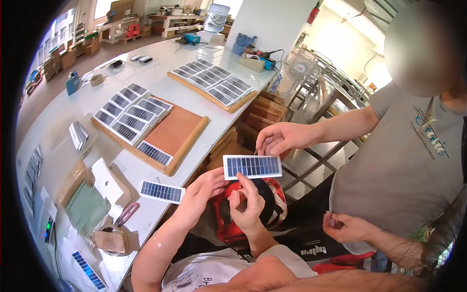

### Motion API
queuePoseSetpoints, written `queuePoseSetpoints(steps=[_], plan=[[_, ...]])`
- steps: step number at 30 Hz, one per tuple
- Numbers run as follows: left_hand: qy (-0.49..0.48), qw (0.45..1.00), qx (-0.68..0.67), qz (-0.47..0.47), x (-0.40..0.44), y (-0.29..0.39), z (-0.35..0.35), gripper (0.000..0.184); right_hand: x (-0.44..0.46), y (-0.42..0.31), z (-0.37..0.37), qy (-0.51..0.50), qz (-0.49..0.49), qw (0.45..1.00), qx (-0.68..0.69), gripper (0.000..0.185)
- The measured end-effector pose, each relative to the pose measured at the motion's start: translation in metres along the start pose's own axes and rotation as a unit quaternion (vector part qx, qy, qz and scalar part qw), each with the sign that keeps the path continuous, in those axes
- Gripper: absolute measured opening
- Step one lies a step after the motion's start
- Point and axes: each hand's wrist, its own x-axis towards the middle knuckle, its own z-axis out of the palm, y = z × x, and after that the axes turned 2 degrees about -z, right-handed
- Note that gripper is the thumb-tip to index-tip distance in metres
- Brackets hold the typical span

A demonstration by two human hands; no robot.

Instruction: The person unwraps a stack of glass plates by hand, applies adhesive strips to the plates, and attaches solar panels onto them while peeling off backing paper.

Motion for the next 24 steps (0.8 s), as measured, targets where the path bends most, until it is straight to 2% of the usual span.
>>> queuePoseSetpoints(steps=[2,4,7,8,10,12,14,15,18,19,22,24], plan=[[-0.016,0.995,-0.081,-0.053,0.012,-0.006,-0.001,0.038,0.002,-0.013,0.002,-0.023,-0.03,0.999,0.009,0.042],[0.027,0.996,-0.07,-0.056,0.006,-0.01,0.002,0.034,-0.008,-0.011,0.004,-0.05,-0.047,0.998,0.009,0.035],[0.069,0.994,-0.083,-0.029,-0.006,-0.016,-0.006,0.029,-0.01,-0.008,0.003,-0.083,-0.075,0.993,0.034,0.035],[0.081,0.992,-0.092,-0.013,-0.011,-0.017,-0.009,0.028,-0.007,-0.003,0.003,-0.055,-0.109,0.991,0.048,0.032],[0.099,0.993,-0.059,-0.014,-0.023,0.002,-0.01,0.031,-0.008,0.003,-0.018,-0.032,-0.13,0.991,-0.014,0.035],[0.1,0.992,-0.062,-0.043,-0.037,0.014,-0.017,0.033,0.001,0.015,-0.024,0.02,-0.074,0.997,-0.021,0.045],[0.089,0.993,-0.054,-0.061,-0.048,0.022,-0.022,0.035,0.024,0.014,-0.029,-0.074,0.031,0.997,0.014,0.058],[0.084,0.992,-0.06,-0.065,-0.053,0.024,-0.023,0.035,0.03,0.022,-0.03,-0.132,0.058,0.987,0.065,0.071],[0.083,0.992,-0.055,-0.072,-0.061,0.028,-0.026,0.034,0.03,0.022,-0.025,-0.217,0.124,0.93,0.27,0.064],[0.084,0.992,-0.052,-0.074,-0.063,0.029,-0.027,0.034,0.036,0.019,-0.027,-0.253,0.096,0.935,0.231,0.059],[0.085,0.993,-0.035,-0.074,-0.07,0.032,-0.028,0.035,0.033,0.017,-0.021,-0.258,0.146,0.925,0.237,0.06],[0.082,0.994,-0.03,-0.07,-0.074,0.031,-0.032,0.035,0.033,0.017,-0.017,-0.261,0.144,0.917,0.264,0.057]])
